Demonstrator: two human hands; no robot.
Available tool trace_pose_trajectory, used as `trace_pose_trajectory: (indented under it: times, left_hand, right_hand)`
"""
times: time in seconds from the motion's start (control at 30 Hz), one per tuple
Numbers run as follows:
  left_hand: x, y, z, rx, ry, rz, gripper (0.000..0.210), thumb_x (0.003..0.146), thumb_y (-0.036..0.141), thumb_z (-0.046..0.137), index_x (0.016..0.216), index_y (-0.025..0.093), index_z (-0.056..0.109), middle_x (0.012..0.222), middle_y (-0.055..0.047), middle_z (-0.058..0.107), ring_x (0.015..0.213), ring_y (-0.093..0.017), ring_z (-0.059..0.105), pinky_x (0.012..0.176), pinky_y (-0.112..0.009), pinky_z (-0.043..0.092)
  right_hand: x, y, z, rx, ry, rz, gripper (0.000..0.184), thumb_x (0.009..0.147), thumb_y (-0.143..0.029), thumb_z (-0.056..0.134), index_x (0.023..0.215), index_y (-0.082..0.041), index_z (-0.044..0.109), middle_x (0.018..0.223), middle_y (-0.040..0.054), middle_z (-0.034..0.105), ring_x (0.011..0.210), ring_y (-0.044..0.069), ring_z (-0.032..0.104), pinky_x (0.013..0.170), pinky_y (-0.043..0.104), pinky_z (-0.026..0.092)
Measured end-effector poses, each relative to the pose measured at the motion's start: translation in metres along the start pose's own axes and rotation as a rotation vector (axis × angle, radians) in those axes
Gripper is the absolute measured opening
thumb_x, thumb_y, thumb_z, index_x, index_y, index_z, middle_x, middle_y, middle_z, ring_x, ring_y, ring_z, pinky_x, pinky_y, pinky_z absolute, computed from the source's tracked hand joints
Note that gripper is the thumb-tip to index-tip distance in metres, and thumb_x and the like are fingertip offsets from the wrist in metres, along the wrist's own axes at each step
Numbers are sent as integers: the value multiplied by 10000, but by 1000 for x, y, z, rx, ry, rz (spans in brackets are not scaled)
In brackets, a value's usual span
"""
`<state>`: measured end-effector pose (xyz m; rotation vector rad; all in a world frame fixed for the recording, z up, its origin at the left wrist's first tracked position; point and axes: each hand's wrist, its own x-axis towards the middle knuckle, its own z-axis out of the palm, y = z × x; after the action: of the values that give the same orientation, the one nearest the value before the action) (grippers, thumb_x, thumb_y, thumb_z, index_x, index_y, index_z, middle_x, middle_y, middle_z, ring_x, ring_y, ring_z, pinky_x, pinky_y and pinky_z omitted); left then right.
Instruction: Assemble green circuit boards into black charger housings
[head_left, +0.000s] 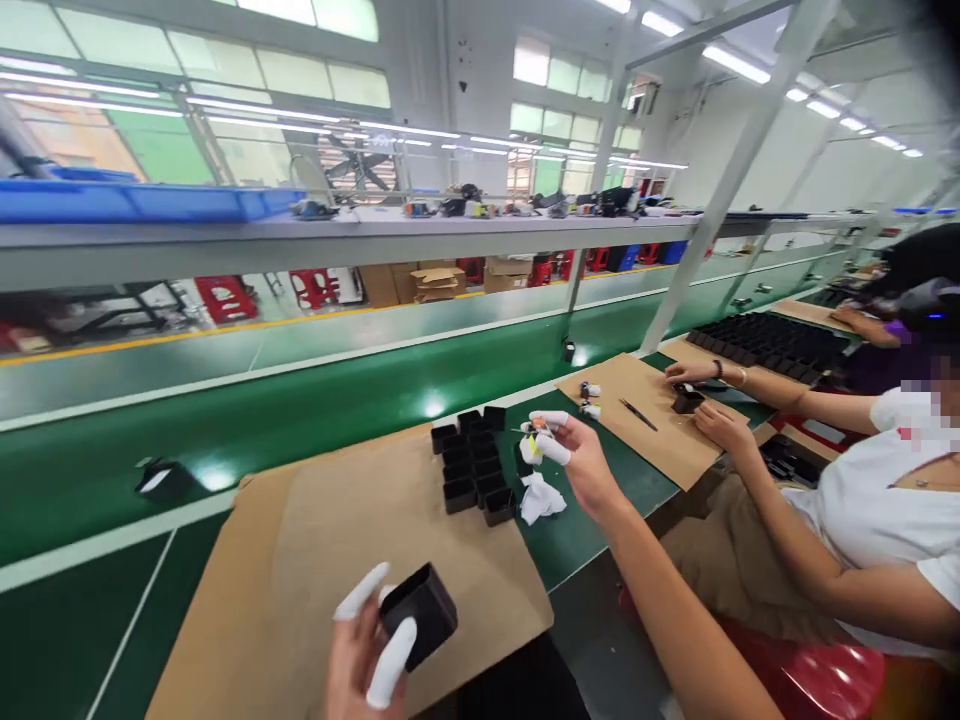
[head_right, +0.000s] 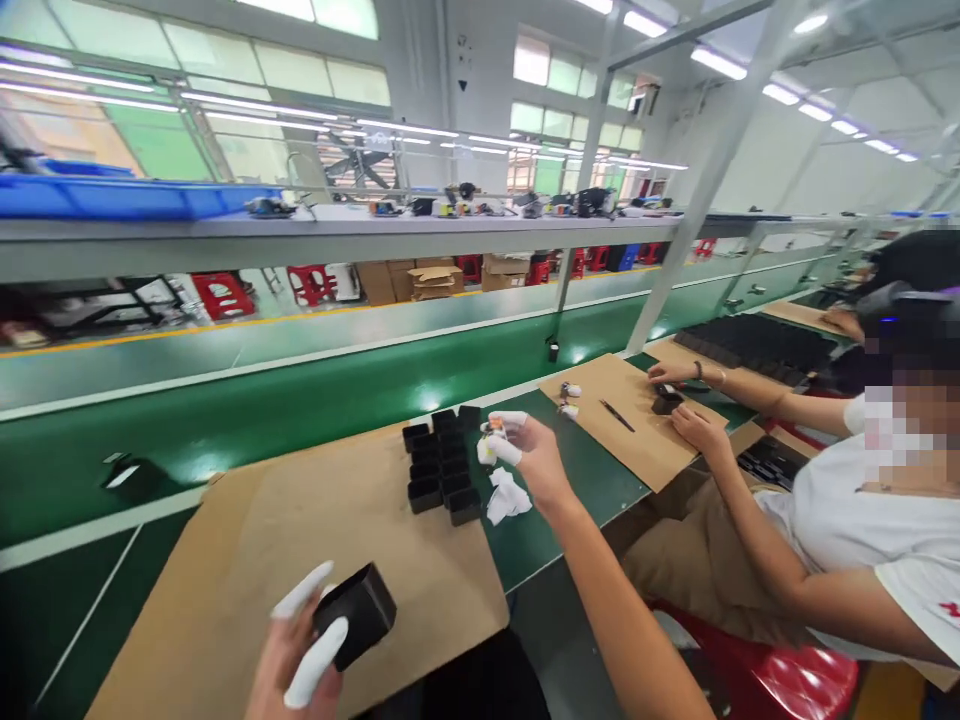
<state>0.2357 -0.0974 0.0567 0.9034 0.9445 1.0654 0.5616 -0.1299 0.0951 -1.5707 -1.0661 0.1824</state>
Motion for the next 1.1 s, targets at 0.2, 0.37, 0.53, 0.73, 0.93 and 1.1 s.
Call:
trace_pose_trajectory:
  times: [0.2,0.37,0.53,0.73,0.93,1.1]
  left_hand:
    - [-29,22,-31,-151,-150,-323,510,852,526,790,1276,244,763,1082,-42,714,849,-185,626,646,-257,505]
    - [-41,19,-79,-112,-218,-355,607,813,719,832,1028,153,794,742,-11,632,596,-110,499,524,-219,399]
    - [-42,15,-104,-110,-407,-258,617,771,689,884,1053,146,808,679,-27,645,533,-123,514,495,-234,420]
    - [-45,24,-111,-71,-308,-1,606,762,617,905,1194,206,801,1065,-105,791,1027,-299,723,967,-396,581]
    - [-46,33,-131,313,-338,184,690,748,434,922,1357,204,691,1283,-116,767,1172,-324,718,1068,-420,557]
    - [-60,51,-123,685,-393,253,383,771,270,838,1130,223,714,1055,-28,778,974,-242,726,907,-344,576]
  right_hand:
    - [-89,-80,76,182,-391,-247,584,809,-421,965,1344,-342,745,1242,66,772,1078,260,711,917,415,594]
    - [-112,-121,102,228,-815,-463,595,884,-327,916,1433,-383,695,1379,64,739,1236,253,712,1053,403,580]
    - [-117,-150,114,43,-1048,-542,471,1014,-165,726,1429,-387,700,1389,65,706,1211,240,717,986,377,590]
    - [-139,-161,110,159,-1019,-459,632,960,-144,750,1519,-397,599,1549,71,590,1348,251,637,1123,404,536]
    - [-176,-129,126,457,-760,60,587,954,-401,796,1499,-364,580,1189,40,711,1071,229,653,1049,405,524]
    - [-188,-115,151,597,-801,243,444,804,-398,950,1198,-288,776,1085,24,730,1000,223,641,990,375,523]
